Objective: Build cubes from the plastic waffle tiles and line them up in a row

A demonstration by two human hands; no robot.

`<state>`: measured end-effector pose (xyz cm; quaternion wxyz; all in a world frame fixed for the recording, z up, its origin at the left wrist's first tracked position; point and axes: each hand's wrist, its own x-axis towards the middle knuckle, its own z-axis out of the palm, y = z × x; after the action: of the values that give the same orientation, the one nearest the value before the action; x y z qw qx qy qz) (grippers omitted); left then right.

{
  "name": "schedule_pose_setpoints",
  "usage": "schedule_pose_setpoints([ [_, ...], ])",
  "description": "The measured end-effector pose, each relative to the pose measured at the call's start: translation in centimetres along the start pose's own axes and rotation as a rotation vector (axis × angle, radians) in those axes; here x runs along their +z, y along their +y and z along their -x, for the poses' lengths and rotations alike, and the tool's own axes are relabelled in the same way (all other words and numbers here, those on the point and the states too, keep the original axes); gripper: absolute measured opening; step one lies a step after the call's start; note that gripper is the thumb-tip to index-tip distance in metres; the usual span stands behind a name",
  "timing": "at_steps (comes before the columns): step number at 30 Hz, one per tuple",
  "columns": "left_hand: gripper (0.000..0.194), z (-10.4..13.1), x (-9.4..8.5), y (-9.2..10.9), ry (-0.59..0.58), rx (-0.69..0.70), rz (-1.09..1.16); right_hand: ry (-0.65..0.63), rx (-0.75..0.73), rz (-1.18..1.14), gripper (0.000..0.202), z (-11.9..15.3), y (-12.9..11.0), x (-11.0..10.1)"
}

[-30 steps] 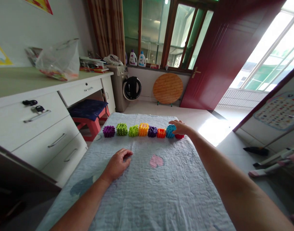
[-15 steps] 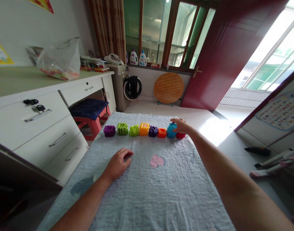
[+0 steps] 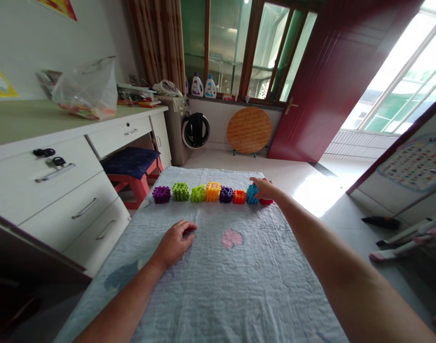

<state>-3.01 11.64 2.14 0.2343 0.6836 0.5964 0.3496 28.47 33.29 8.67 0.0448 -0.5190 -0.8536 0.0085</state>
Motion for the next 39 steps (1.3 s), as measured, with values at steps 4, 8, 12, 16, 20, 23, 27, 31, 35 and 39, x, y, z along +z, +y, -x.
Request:
schedule_pose_setpoints([
  [4, 0.017, 0.0, 0.0, 0.0, 0.006, 0.005, 0.008, 0.069, 0.008, -0.026, 0.087, 0.5, -0.3, -0.7],
  [8, 0.018, 0.1, 0.0, -0.1, -0.002, 0.0, 0.02, 0.422, 0.019, -0.25, 0.071, 2.7, -0.8, -2.2],
  [12, 0.017, 0.1, 0.3, -0.5, -0.004, 0.013, 0.016, 0.67, 0.086, -0.614, 0.044, 7.1, -2.6, -2.2],
  [16, 0.018, 0.0, 0.4, -0.7, -0.001, 0.029, 0.01, 0.335, 0.002, -0.748, 0.026, 11.2, -5.3, 0.6],
  [20, 0.018, 0.1, 0.3, -0.5, 0.009, 0.025, 0.026, 0.124, -0.094, -0.629, 0.02, 12.6, -7.0, 4.2],
  [23, 0.018, 0.1, 0.2, -0.4, 0.015, 0.019, 0.041, 0.199, -0.037, -0.554, 0.02, 12.3, -7.5, 5.9],
  [27, 0.017, 0.0, 0.2, -0.5, 0.01, 0.012, 0.039, 0.246, 0.033, -0.528, 0.022, 12.1, -7.5, 6.7],
  [31, 0.018, 0.0, 0.1, -0.5, 0.002, 0.013, 0.022, 0.252, 0.042, -0.559, 0.022, 12.2, -7.5, 6.8],
  [35, 0.018, 0.0, 0.0, -0.3, -0.011, 0.006, 0.019, 0.242, 0.041, -0.607, 0.02, 12.2, -7.3, 6.7],
  [39, 0.017, 0.0, 0.1, -0.2, -0.005, 0.002, 0.027, 0.245, 0.033, -0.643, 0.02, 12.1, -7.2, 6.9],
])
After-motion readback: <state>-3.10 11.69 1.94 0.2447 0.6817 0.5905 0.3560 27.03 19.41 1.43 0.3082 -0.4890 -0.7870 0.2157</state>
